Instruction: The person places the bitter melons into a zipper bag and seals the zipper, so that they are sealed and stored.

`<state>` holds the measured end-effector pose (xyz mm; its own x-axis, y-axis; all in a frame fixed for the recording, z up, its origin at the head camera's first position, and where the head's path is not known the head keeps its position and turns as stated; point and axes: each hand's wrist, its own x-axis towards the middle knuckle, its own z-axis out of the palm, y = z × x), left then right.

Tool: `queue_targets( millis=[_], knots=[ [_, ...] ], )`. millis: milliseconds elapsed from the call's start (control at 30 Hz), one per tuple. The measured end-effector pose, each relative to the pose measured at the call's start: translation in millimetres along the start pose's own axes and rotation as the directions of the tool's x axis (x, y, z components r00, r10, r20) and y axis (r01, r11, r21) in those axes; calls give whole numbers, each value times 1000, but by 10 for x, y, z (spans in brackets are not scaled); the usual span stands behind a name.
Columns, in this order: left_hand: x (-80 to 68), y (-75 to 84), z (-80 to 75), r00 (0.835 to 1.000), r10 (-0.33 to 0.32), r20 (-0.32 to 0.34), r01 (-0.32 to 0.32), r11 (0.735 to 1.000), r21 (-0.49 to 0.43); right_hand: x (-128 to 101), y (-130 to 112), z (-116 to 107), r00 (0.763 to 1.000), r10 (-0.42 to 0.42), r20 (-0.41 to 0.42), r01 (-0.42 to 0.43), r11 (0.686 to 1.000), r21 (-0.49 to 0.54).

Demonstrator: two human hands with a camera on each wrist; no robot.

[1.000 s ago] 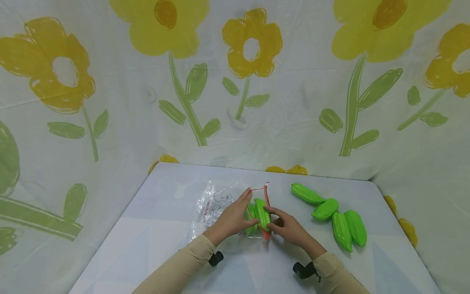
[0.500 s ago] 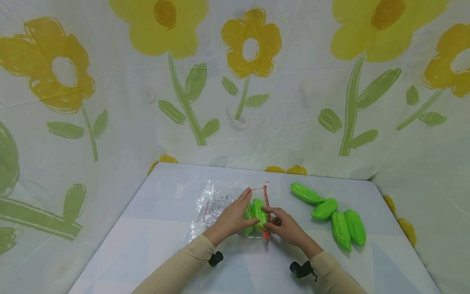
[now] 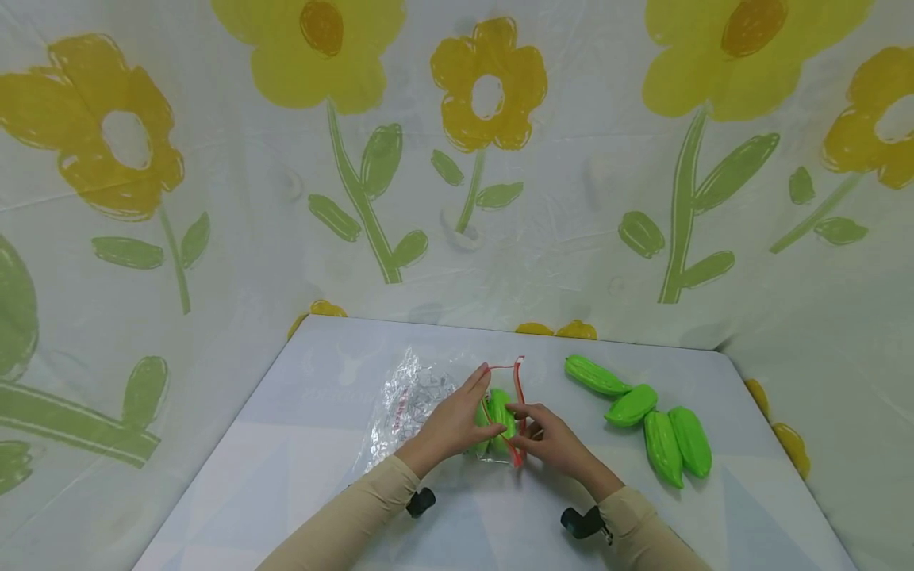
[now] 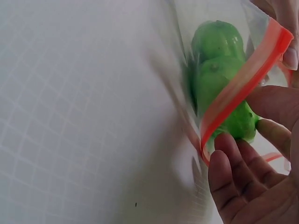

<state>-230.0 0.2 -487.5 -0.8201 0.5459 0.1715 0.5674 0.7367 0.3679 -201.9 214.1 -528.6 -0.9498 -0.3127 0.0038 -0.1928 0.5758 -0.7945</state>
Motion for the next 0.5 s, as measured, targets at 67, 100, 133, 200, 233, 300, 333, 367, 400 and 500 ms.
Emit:
queue_targets(
  millis=[67, 100, 133, 200, 233, 300, 333, 367, 400, 500],
  knots=[
    [1, -3, 5, 1000, -3, 1, 3, 1000, -2, 0, -2, 2, 1000, 1, 2, -1, 1000, -4],
    [1, -5, 7, 1000, -5, 1, 5, 1000, -1, 0, -1, 3, 1000, 2, 2, -2, 1000, -5],
    [0, -6, 8, 1000, -7, 2, 7, 1000, 1, -1, -1, 4, 1000, 3, 2, -3, 1000, -5],
    [-2, -5, 5, 1000, -8, 1, 8, 1000, -1, 0, 0, 4, 1000, 4, 3, -4, 1000, -6],
    [-4, -5, 3, 1000, -9, -1, 9, 1000, -1, 0, 3, 3, 1000, 3, 2, -3, 1000, -7],
    [-8, -4, -3, 1000, -10, -2, 10, 1000, -3, 1, 7, 3, 1000, 3, 2, -3, 1000, -10],
    [-10, -4, -7, 1000, -10, -2, 10, 1000, -6, 1, 8, 2, 1000, 0, 1, 0, 1000, -11],
    [-11, -4, -10, 1000, -11, -2, 11, 1000, -7, 0, 9, 3, 1000, -2, -1, 2, 1000, -13],
    [-12, -4, -12, 1000, -12, -2, 12, 1000, -6, -2, 10, 2, 1000, -5, -3, 5, 1000, -18],
    [-16, -4, -13, 1000, -11, -4, 11, 1000, -7, -19, 4, 0, 1000, -8, -15, 8, 1000, -21]
  ],
)
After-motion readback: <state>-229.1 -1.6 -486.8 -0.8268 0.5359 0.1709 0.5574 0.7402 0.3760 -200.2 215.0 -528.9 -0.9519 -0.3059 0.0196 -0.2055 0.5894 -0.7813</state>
